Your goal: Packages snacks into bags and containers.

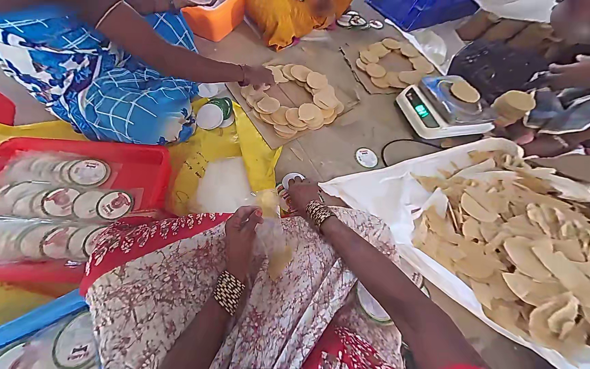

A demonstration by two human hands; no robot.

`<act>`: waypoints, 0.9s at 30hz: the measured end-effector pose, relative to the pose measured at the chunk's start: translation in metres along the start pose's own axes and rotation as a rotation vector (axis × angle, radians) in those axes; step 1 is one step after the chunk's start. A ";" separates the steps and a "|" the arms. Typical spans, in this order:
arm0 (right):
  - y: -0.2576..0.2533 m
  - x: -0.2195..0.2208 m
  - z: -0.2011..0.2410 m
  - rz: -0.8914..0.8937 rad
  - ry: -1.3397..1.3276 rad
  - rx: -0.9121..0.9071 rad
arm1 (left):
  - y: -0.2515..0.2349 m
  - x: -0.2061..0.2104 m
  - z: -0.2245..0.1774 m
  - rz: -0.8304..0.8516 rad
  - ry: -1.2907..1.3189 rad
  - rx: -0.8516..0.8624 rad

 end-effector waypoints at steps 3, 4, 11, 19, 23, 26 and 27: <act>-0.004 -0.010 -0.016 -0.033 -0.076 0.049 | -0.002 0.003 0.000 0.006 0.073 -0.008; -0.003 -0.018 -0.024 -0.078 -0.145 0.115 | -0.002 0.003 0.001 0.000 0.082 0.000; 0.073 -0.049 -0.089 -0.657 -1.067 0.340 | -0.002 0.003 -0.004 -0.022 0.096 -0.016; 0.241 -0.056 -0.149 -0.780 -0.492 0.485 | 0.007 0.002 -0.004 -0.012 0.062 -0.047; 0.292 -0.039 -0.158 -0.593 -1.316 0.635 | 0.010 0.001 -0.003 -0.012 0.025 -0.054; 0.317 -0.011 -0.166 -0.469 -1.639 0.582 | 0.013 0.002 -0.004 -0.016 0.015 -0.050; 0.322 0.000 -0.168 -0.459 -1.677 0.505 | 0.013 0.001 -0.002 -0.011 0.012 -0.045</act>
Point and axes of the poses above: each hand's wrist, its own y-axis away from the middle knuckle, its own x-axis out of the palm, z = x × y, the point moved 1 cm from there along -y, towards the middle knuckle, and after that the axes turned 13 degrees about -z, right-handed, at the moved point
